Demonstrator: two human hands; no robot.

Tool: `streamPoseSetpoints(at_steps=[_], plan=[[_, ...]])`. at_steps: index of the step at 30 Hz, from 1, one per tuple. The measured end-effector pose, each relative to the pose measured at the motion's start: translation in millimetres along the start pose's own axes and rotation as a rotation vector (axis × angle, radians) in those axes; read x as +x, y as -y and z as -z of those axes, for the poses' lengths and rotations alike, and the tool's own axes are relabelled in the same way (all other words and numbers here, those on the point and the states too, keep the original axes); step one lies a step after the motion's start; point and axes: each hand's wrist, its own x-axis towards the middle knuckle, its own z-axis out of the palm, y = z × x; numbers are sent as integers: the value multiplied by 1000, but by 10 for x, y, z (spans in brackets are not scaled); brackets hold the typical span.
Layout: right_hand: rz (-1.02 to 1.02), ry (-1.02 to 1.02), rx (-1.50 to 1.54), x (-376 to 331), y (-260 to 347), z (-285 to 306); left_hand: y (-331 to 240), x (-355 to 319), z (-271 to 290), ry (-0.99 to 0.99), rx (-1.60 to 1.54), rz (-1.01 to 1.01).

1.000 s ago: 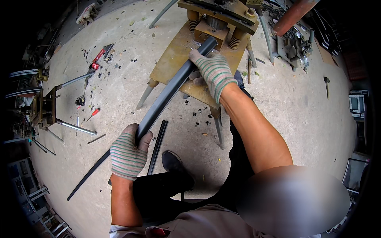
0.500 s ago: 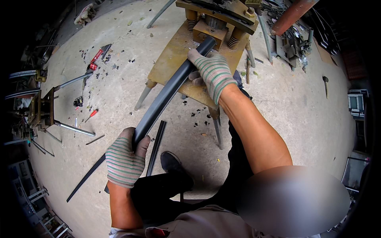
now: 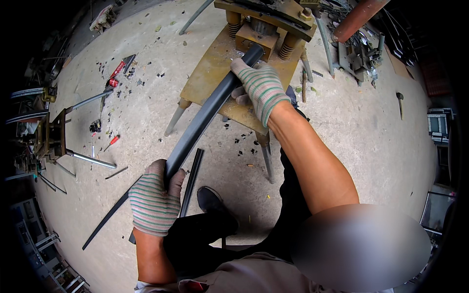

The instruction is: The person measures and cuts black metal profiles using a miter saw, then moves to a bending machine to bend the cut pieces. The person handles the profiles and tools directly, performing repetitive cutting and bending operations.

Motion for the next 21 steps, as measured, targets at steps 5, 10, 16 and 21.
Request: streamPoseSetpoints(at_steps=[5,10,16,21], plan=[[-23,-16,-26,20,11,-11,-1,8,-17,-14,6,11],[-5,13,-34,-28,33,8,-9,-12,-2,-10,-17,8],[20,19,-30,-16,-2,37,7,0,-48,6,-45,22],[-34,28,-63,14,-16,6,37,-10,-57,19,-37,30]])
